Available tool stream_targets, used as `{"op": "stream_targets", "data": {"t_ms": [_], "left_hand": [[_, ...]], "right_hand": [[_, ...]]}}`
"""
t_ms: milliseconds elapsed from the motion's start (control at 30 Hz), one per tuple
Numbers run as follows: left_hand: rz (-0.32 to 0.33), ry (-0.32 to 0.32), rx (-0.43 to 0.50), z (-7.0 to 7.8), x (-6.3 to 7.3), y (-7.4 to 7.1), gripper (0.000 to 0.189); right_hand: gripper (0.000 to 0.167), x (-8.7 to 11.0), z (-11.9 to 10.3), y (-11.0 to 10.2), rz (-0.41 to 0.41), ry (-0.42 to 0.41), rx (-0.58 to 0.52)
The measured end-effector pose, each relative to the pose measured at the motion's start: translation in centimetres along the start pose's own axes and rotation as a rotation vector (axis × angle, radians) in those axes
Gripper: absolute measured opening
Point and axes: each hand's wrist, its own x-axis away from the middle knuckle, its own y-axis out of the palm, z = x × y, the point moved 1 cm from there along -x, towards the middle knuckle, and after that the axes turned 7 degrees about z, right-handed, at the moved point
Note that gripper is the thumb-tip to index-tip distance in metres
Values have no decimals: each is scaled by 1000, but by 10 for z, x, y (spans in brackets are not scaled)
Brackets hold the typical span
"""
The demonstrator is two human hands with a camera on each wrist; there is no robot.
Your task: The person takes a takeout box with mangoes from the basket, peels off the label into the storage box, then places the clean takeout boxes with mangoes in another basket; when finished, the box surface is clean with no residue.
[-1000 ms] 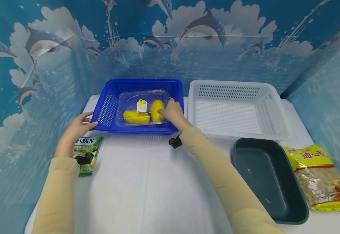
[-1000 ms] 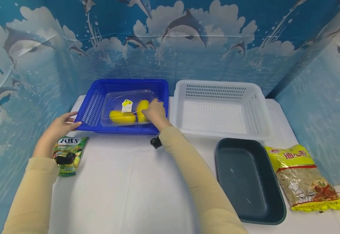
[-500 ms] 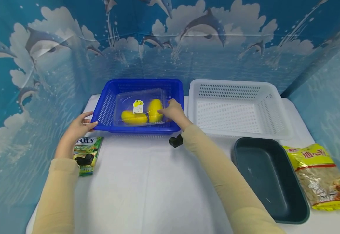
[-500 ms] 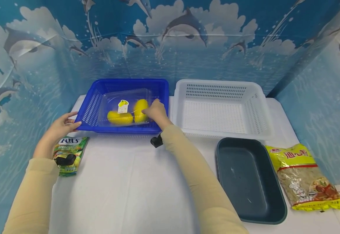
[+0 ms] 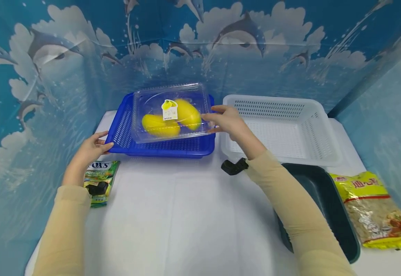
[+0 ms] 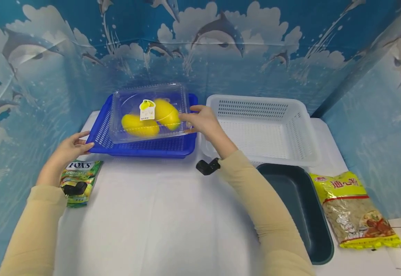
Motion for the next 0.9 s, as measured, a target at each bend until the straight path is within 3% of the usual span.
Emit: {"op": "stream_targets", "data": {"t_ms": [200, 333, 467, 667, 900], "left_hand": [[-17, -21, 4, -1, 1, 0, 72], [-15, -12, 7, -2, 0, 0, 72], [-26, -11, 1, -3, 0, -1, 73], [-31, -16, -9, -2, 3, -2, 74], [-46, -15, -34, -1, 5, -1, 76]], "right_hand": [[71, 63, 22, -60, -76, -54, 81], [74, 108, 59, -87, -113, -106, 189], [68, 145, 101, -103, -128, -137, 182], [69, 175, 148, -94, -75, -25, 79], [71, 177, 185, -62, 2, 79, 53]]}}
